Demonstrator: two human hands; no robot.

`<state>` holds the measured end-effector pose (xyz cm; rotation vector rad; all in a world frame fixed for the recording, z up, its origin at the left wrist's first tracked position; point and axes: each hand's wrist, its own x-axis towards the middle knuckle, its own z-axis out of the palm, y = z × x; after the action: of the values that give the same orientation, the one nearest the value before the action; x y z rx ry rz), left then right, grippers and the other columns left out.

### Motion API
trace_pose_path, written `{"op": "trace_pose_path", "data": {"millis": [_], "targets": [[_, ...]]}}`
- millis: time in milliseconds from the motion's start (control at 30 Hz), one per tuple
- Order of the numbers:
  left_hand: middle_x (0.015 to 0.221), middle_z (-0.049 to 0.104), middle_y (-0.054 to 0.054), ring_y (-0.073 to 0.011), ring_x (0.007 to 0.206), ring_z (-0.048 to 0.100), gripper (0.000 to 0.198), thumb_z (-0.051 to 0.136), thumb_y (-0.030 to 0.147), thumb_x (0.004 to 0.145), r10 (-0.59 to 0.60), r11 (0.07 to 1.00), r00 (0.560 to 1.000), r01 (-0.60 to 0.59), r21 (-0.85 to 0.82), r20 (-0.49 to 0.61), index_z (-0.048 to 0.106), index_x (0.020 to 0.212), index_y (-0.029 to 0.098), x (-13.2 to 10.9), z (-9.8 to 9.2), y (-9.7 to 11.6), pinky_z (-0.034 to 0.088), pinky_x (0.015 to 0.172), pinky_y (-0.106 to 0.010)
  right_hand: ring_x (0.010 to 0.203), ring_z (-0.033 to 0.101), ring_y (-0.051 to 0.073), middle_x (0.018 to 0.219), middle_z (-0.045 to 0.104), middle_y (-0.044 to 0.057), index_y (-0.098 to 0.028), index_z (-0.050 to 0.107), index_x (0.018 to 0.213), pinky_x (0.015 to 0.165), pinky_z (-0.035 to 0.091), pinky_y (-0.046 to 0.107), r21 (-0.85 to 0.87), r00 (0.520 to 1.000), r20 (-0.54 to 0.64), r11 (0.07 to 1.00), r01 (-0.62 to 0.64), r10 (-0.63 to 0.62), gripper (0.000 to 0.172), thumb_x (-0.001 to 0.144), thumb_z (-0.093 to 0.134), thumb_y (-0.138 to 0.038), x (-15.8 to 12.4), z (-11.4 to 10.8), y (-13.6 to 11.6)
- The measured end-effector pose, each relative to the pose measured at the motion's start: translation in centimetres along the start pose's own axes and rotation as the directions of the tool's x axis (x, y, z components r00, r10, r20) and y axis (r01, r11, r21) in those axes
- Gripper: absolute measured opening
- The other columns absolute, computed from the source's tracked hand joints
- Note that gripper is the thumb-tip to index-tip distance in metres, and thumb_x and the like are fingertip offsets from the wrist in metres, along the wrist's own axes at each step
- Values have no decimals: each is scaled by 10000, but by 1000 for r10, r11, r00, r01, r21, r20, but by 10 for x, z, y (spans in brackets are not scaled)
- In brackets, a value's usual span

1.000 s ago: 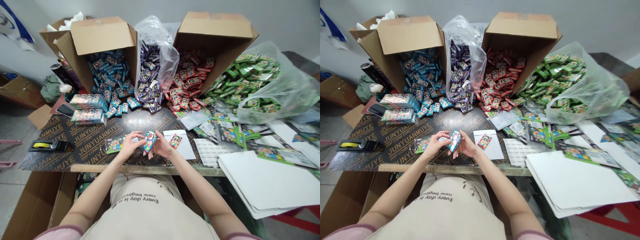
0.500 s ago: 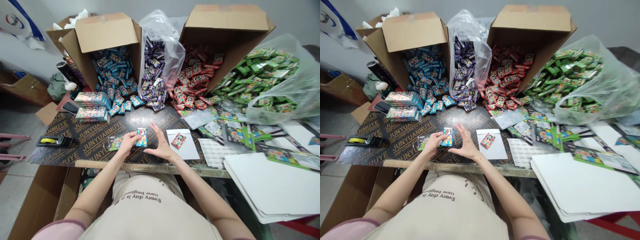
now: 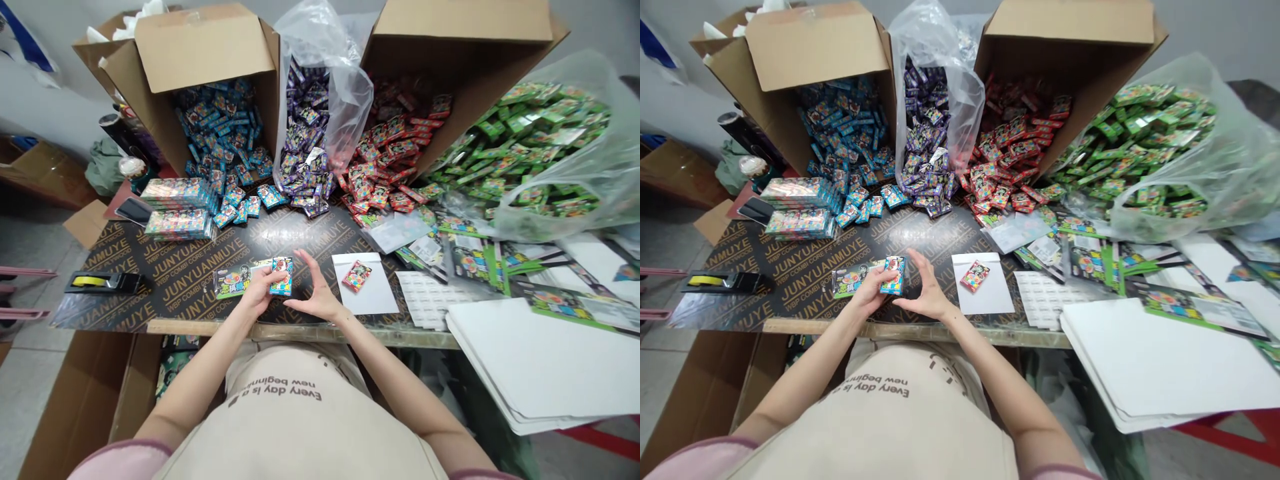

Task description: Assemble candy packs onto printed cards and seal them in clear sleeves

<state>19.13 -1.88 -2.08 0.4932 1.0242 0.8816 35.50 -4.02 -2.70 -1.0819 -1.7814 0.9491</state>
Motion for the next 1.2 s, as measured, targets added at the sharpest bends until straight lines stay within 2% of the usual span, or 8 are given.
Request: {"op": "trace_pose_path", "data": {"millis": [133,233,300,367,433,533,867,1200], "targets": [[625,651,6,-117,544,577,370,854,334,501,75,982,997,-74,175,0,652,733,130,3,-3,-5,470,603,-263,1356,330,317,1414,413,105,-281,290,1431,1115,238,524,-203,995,39,975,93,-87,900,656,744,-348,0,-1,1],[738,678,-28,-164,672,622,440,764,455,635,211,896,976,-217,388,59,669,926,140,7,-16,-1,491,688,-305,1229,448,322,1274,506,102,-269,388,1362,1046,301,505,-317,995,-7,944,94,-101,813,618,716,-295,3,-3,6],[942,688,-79,-225,891,635,549,699,487,707,381,682,917,-364,635,117,617,1141,161,12,-32,9,479,839,-372,1183,469,321,1245,516,102,-255,405,1340,1018,316,491,-362,992,-86,930,56,-93,792,605,699,-281,4,-7,12],[1179,614,-129,-297,1134,543,740,757,471,642,478,318,844,-425,847,244,531,1284,180,17,-49,18,373,1010,-464,1168,474,320,1238,523,101,-245,407,1329,1008,316,485,-397,986,-143,918,20,-84,771,609,681,-267,3,-11,20],[1282,539,-149,-348,1235,451,944,834,425,528,419,-14,826,-410,912,378,455,1361,193,22,-63,21,237,1089,-539,1161,481,317,1229,534,100,-243,414,1320,1008,307,486,-431,986,-152,902,1,-73,745,622,673,-259,3,-14,30],[1230,551,-131,-339,1194,474,1065,832,390,528,288,-228,837,-412,882,465,319,1443,208,26,-71,17,203,1090,-559,1179,479,314,1247,540,99,-252,412,1328,1031,266,497,-484,992,-107,875,6,-66,730,650,681,-271,2,-14,40],[1301,543,-122,-296,1211,497,1160,773,370,594,302,-167,783,-519,838,544,70,1504,214,19,-64,23,158,1124,-532,1264,463,302,1327,531,107,-252,257,1442,1062,266,497,-203,998,23,977,-59,65,934,643,735,-319,2,-22,32],[1261,598,-127,-301,1228,509,1230,802,387,572,290,-12,820,-512,859,493,17,1504,215,20,-59,28,160,1120,-545,1242,479,284,1273,549,100,-233,313,1400,1101,246,482,-95,997,1,992,-80,80,921,592,756,-248,5,-31,30]]}}
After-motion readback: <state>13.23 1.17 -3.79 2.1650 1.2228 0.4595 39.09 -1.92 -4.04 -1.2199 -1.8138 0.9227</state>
